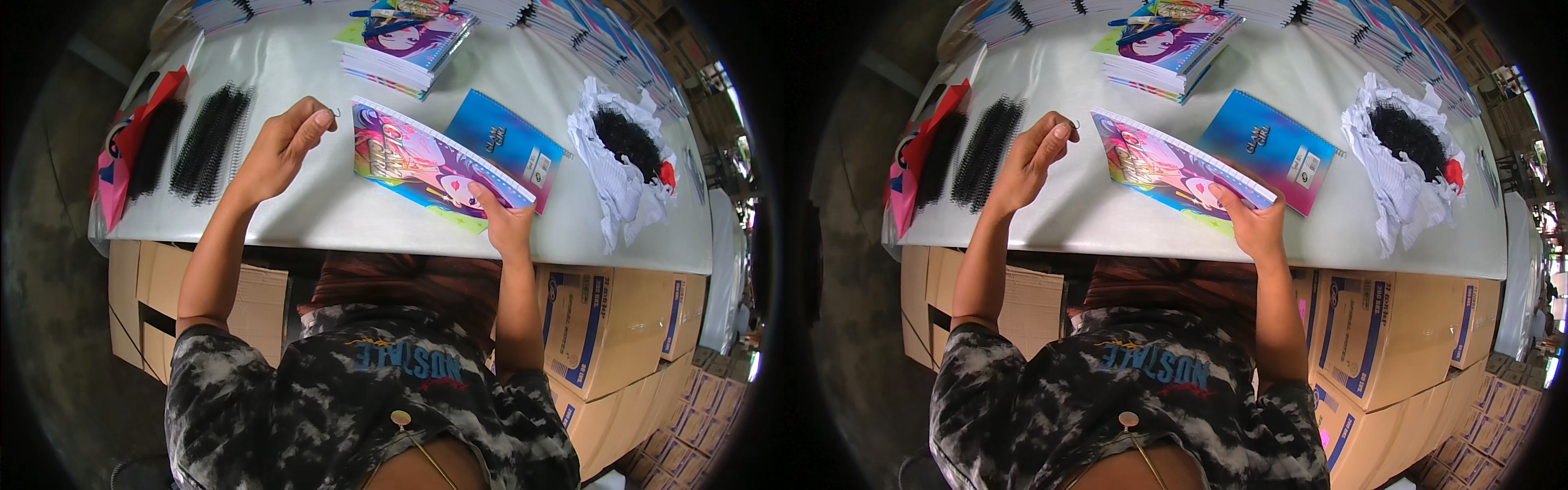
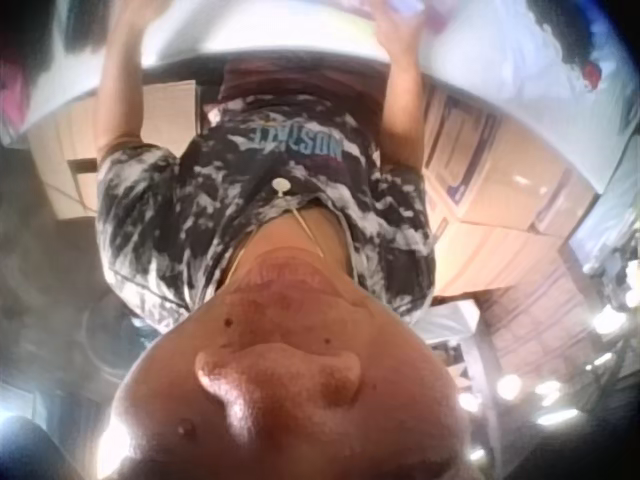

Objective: The person repeatedly picks up a notebook cover and a metal spiral binding, inserts the spiral through the cover holes, and places the assembled notebook on a growing stack. The process is repeated for multiple notebooks on a white table with cardboard boxes nearby.

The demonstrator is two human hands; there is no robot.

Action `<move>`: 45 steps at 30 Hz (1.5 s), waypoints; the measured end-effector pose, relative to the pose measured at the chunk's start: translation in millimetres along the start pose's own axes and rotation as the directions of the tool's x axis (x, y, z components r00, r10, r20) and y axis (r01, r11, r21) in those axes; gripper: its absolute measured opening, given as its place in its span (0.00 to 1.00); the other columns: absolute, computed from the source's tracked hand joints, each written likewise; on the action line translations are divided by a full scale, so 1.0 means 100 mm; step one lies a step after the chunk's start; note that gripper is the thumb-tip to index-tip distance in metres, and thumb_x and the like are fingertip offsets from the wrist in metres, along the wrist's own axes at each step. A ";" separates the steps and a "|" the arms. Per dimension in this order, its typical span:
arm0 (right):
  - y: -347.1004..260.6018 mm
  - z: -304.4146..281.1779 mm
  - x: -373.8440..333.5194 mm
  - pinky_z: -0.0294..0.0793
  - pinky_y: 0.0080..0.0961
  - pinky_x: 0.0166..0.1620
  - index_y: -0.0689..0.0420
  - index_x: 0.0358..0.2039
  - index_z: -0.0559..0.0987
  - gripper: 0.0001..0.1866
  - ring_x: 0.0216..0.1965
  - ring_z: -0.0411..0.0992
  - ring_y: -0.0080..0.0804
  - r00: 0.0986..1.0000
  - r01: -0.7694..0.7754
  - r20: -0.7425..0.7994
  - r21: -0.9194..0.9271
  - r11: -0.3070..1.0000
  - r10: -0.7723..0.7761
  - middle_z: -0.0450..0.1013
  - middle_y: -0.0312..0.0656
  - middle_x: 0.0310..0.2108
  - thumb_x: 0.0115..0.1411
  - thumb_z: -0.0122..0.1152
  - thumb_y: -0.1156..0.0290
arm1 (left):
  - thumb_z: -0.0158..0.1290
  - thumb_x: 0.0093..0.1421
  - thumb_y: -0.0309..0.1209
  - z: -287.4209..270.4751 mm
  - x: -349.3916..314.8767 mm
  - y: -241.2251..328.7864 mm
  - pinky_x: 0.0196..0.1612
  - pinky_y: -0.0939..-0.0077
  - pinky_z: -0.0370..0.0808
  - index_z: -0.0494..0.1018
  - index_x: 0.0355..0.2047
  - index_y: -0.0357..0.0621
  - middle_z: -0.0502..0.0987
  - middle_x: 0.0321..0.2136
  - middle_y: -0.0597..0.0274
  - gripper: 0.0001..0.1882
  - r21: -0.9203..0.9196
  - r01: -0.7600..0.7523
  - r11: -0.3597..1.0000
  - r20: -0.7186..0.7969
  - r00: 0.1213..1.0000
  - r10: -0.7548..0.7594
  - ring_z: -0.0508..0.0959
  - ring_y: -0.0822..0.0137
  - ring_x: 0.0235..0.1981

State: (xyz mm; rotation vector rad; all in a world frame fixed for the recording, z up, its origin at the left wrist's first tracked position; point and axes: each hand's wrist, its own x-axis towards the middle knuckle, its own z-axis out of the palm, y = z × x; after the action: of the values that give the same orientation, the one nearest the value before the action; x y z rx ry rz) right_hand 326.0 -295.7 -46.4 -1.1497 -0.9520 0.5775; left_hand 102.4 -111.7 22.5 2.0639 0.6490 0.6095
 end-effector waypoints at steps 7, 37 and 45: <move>-0.05 -0.02 -0.01 0.71 0.17 0.40 0.64 0.40 0.77 0.13 0.35 0.71 0.20 0.994 0.054 0.100 -0.047 0.997 -0.049 0.76 0.41 0.35 0.52 0.60 0.81 | 0.43 0.63 0.44 -0.02 0.08 -0.03 0.24 0.82 0.59 0.71 0.28 0.37 0.62 0.15 0.69 0.20 -0.048 0.070 0.996 0.046 0.997 -0.068 0.59 0.78 0.20; -0.02 0.06 -0.05 0.72 0.26 0.48 0.63 0.41 0.77 0.18 0.44 0.74 0.37 0.938 0.309 0.221 -0.177 0.934 -0.268 0.74 0.49 0.41 0.48 0.52 0.89 | 0.60 0.44 0.31 -0.16 0.20 0.54 0.44 0.68 0.66 0.69 0.34 0.43 0.72 0.37 0.61 0.17 0.781 -0.446 0.437 0.281 0.876 0.393 0.71 0.61 0.41; -0.06 0.10 -0.06 0.72 0.26 0.47 0.64 0.40 0.77 0.18 0.43 0.74 0.38 0.931 0.328 0.239 -0.208 0.922 -0.277 0.74 0.49 0.41 0.48 0.52 0.90 | 0.61 0.42 0.30 -0.16 0.21 0.56 0.42 0.71 0.66 0.72 0.30 0.45 0.73 0.34 0.65 0.14 0.802 -0.449 0.395 0.288 0.869 0.404 0.71 0.63 0.41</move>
State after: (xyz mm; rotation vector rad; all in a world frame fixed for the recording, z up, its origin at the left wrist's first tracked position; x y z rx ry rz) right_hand 313.9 -297.5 -41.2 -1.1431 -1.3829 0.3340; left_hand 120.5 -116.6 81.7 3.2690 0.3861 0.5651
